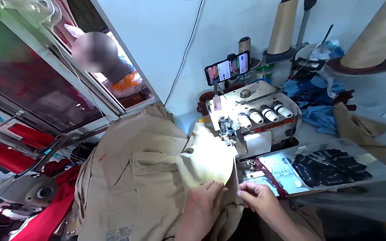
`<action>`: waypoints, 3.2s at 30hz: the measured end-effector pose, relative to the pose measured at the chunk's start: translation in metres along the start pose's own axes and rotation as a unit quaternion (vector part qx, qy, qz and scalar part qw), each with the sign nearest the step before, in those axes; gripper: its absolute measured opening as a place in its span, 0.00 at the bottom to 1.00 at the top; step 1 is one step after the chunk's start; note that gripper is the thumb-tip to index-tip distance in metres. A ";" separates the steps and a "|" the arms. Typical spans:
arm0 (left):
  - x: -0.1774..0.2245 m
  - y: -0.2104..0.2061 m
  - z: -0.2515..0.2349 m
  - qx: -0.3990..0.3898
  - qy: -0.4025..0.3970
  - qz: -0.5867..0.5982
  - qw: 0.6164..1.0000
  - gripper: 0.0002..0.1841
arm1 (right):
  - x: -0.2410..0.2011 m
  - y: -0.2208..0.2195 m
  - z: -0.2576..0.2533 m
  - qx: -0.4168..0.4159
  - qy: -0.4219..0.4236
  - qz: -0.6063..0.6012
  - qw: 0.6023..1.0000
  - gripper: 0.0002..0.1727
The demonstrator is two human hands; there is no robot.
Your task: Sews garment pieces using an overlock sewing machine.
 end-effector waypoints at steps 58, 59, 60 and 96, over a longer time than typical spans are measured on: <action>0.013 -0.037 -0.052 0.100 0.004 -0.022 0.995 0.10 | -0.026 0.002 -0.024 0.122 0.139 -0.060 0.981 0.08; 0.014 -0.037 -0.053 0.101 -0.003 -0.025 0.995 0.10 | -0.027 0.001 -0.024 0.123 0.135 -0.071 0.981 0.09; 0.016 -0.037 -0.056 0.102 -0.007 -0.033 0.994 0.09 | -0.027 0.000 -0.025 0.125 0.125 -0.083 0.981 0.09; -0.012 -0.078 -0.051 0.116 0.015 -0.128 0.985 0.18 | 0.027 -0.003 -0.044 0.030 0.237 0.100 0.966 0.15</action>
Point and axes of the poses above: each hand's wrist, its own z-axis away from the middle knuckle, its own y-axis out of the back of the hand, x = y × z, the point moved 4 cm from there along -z, towards the middle knuckle, and after that the axes turned 10 degrees about -z, right-handed, at the moved point
